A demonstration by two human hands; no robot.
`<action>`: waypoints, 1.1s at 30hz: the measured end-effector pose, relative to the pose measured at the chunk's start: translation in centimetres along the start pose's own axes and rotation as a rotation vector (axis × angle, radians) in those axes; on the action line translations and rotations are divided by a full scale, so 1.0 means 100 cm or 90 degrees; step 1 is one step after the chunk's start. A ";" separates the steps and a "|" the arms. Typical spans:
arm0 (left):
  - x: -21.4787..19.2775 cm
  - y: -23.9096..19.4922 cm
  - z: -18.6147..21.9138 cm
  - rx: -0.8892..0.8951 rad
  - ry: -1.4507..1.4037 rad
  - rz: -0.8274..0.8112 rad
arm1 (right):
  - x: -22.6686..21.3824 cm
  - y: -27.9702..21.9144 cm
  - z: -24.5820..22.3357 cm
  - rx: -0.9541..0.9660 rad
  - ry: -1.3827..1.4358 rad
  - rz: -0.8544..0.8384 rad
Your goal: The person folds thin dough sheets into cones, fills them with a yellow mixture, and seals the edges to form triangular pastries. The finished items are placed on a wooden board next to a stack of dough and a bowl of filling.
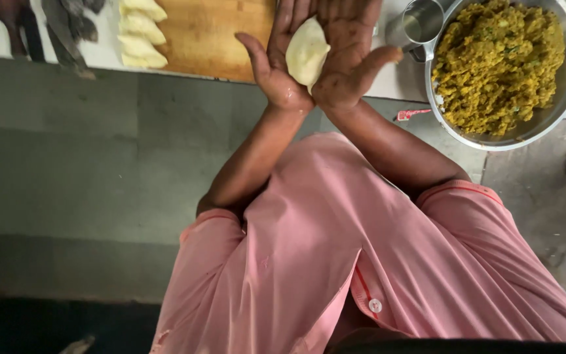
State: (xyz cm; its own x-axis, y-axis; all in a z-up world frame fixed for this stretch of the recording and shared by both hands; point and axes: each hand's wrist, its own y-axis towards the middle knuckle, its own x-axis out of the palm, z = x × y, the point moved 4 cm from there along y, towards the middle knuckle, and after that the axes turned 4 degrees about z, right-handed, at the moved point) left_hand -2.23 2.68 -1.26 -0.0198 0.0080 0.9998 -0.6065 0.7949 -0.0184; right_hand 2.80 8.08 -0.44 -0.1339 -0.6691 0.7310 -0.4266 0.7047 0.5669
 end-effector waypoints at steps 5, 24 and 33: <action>0.003 -0.014 -0.002 -0.016 0.037 -0.214 | 0.014 -0.007 -0.009 -0.023 -0.083 0.044; -0.103 -0.065 0.007 -0.191 0.071 0.114 | -0.001 -0.029 -0.052 0.391 -0.661 -0.526; -0.137 -0.088 0.067 0.007 0.085 0.290 | -0.037 -0.064 0.006 0.511 -0.489 -0.297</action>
State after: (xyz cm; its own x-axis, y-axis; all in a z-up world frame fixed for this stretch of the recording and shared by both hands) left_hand -1.98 -8.52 -14.85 -0.1838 0.4325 0.8827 -0.5683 0.6860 -0.4544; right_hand 5.53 5.89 -7.03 -0.2000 -0.9784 -0.0522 -0.9739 0.1927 0.1195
